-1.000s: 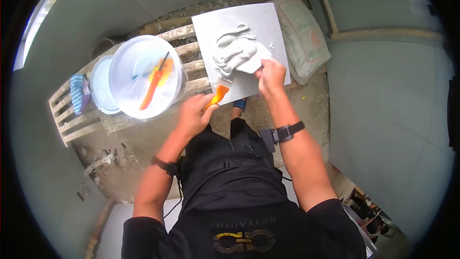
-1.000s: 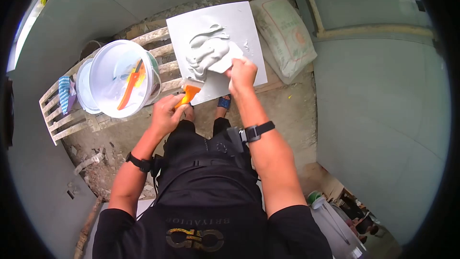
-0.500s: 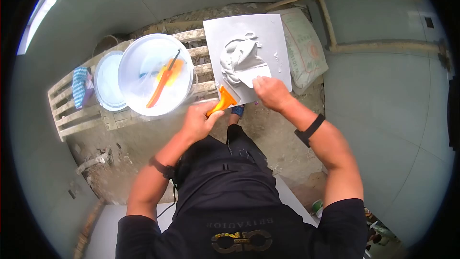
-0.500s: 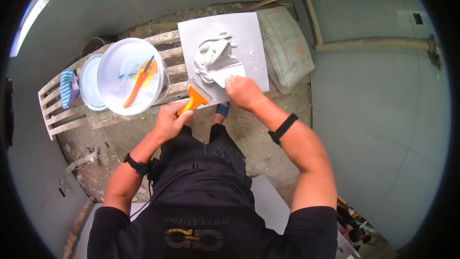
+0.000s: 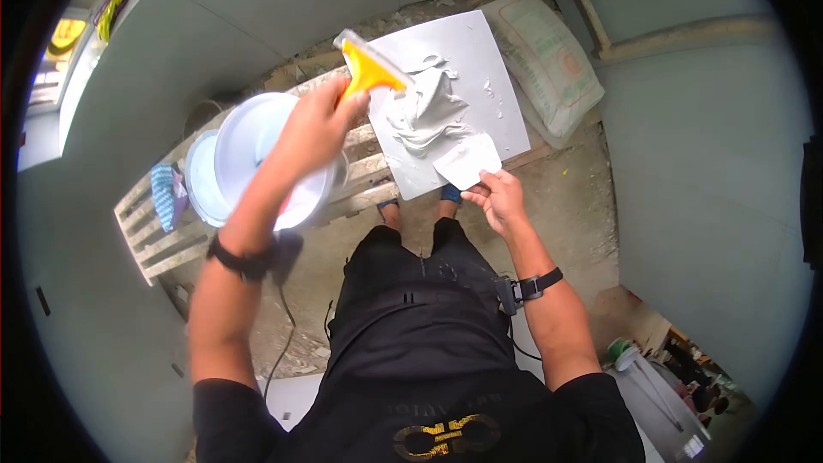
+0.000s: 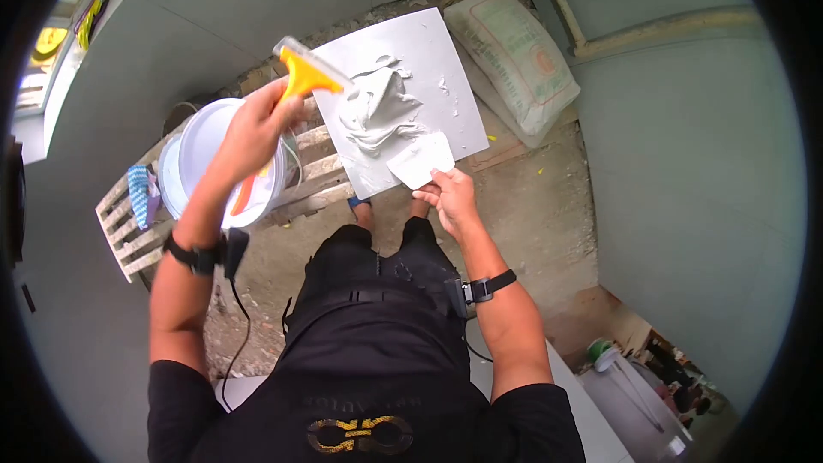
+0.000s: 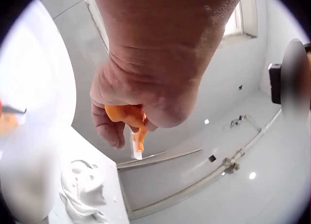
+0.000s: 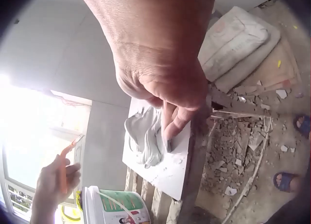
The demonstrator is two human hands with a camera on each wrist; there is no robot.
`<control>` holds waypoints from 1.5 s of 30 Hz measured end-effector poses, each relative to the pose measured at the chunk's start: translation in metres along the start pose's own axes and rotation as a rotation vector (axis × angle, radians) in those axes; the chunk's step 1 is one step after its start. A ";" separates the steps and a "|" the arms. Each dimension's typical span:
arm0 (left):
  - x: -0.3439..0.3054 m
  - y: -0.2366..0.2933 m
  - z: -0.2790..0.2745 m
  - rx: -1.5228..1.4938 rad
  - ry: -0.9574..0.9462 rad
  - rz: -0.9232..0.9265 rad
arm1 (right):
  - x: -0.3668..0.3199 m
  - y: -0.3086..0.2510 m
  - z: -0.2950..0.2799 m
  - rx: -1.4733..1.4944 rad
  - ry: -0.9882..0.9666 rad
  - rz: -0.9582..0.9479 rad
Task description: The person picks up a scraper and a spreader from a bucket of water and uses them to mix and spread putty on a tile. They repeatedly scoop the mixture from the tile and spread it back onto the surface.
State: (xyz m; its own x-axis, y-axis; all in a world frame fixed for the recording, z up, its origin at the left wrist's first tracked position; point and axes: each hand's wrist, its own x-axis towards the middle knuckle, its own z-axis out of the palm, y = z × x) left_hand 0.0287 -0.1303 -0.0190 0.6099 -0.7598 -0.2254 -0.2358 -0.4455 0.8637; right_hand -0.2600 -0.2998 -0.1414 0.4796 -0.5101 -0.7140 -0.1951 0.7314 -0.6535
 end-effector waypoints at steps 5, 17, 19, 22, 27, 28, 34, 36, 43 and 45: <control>0.103 -0.011 -0.020 0.097 -0.240 -0.260 | 0.000 0.017 0.010 -0.008 -0.035 -0.043; 0.138 -0.058 -0.011 -0.178 -0.370 -0.223 | 0.029 0.032 0.117 0.194 0.146 -0.224; 0.138 -0.062 -0.010 -0.207 -0.356 -0.210 | 0.033 0.010 0.125 0.185 0.137 -0.236; 0.136 -0.069 -0.014 -0.278 -0.333 -0.230 | 0.033 -0.013 0.114 -0.155 0.109 -0.300; 0.138 -0.071 -0.014 -0.311 -0.366 -0.244 | 0.003 -0.066 0.115 -1.235 0.134 -0.887; 0.139 -0.071 -0.014 -0.329 -0.355 -0.251 | 0.006 -0.066 0.115 -1.385 0.136 -1.146; 0.144 -0.075 -0.007 -0.262 -0.324 -0.237 | 0.043 -0.012 0.102 -2.081 -0.260 -1.350; 0.145 -0.074 -0.006 -0.206 -0.335 -0.227 | 0.029 -0.027 0.106 -2.190 -0.444 -1.094; 0.147 -0.082 -0.007 -0.245 -0.303 -0.249 | 0.013 -0.091 0.041 -1.415 -0.177 -0.698; 0.143 -0.074 -0.008 -0.252 -0.293 -0.261 | 0.027 -0.072 0.004 -0.995 -0.051 -0.213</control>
State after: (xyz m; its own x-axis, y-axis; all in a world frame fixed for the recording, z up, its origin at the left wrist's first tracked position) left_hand 0.1390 -0.2020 -0.1116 0.3761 -0.7554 -0.5366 0.1110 -0.5383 0.8354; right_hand -0.2292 -0.3643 -0.1121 0.6187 -0.5492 -0.5618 -0.7133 -0.0928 -0.6947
